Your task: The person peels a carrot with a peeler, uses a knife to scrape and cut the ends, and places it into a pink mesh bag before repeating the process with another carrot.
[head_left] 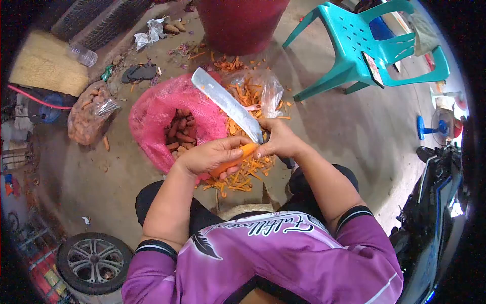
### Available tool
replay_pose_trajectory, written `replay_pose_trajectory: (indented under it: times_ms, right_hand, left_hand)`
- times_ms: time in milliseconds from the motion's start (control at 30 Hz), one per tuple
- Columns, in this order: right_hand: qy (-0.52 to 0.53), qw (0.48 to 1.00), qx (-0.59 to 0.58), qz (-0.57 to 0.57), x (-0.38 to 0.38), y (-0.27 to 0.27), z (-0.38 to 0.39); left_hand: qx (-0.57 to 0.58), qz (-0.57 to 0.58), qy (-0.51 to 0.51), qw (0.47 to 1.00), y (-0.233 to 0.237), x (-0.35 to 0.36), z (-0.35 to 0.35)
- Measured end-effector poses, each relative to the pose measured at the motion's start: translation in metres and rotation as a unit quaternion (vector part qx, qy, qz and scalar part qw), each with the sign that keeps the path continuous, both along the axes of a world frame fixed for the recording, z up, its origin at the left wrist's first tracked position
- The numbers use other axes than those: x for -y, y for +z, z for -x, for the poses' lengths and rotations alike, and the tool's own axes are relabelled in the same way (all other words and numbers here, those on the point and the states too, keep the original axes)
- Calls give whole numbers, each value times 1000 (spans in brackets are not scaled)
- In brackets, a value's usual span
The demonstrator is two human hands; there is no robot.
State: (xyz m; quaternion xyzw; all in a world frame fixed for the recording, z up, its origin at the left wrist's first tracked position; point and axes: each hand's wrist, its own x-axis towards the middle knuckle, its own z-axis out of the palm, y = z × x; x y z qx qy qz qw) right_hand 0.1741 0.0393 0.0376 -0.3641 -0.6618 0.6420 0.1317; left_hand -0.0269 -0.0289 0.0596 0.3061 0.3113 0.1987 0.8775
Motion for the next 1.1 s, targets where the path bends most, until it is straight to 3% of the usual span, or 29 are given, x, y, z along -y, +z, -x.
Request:
replay_pose_trajectory:
  times_ms: [133,233,400,500,533,633,667,767,800,900,1100]
  right_hand:
    - [8,999,-44,27,6,4,2]
    - [59,996,-4,64,4,3,1]
    - [21,994,-76,-74,6,-12,4]
    - [-13,988,-55,-141,7,-12,9]
    - [-25,985,-42,-168,8,-11,11]
    - [-70,980,69,-175,11,-4,18]
    - [-96,982,55,-150,10,-12,19]
    - [-154,987,49,-10,8,3,27]
    - [-151,982,24,-106,10,-5,28]
    - [-110,967,79,-217,21,-7,34]
    - [-102,949,140,-265,25,0,39]
  left_hand:
    - [23,29,-11,999,1,-1,-1]
    - [69,31,-34,997,1,-4,1]
    - [113,52,-9,992,-11,-1,0]
    - [7,74,100,992,-22,-5,-4]
    - [45,69,142,986,-33,-9,-3]
    - [5,96,308,946,-19,-15,-11]
    - [5,103,334,937,-42,-14,-4]
    - [70,160,396,901,-48,-18,-3]
    - [91,155,412,893,-55,-19,-3]
    - [129,133,450,873,-53,-23,-8]
    - [80,135,447,881,-49,-22,-17]
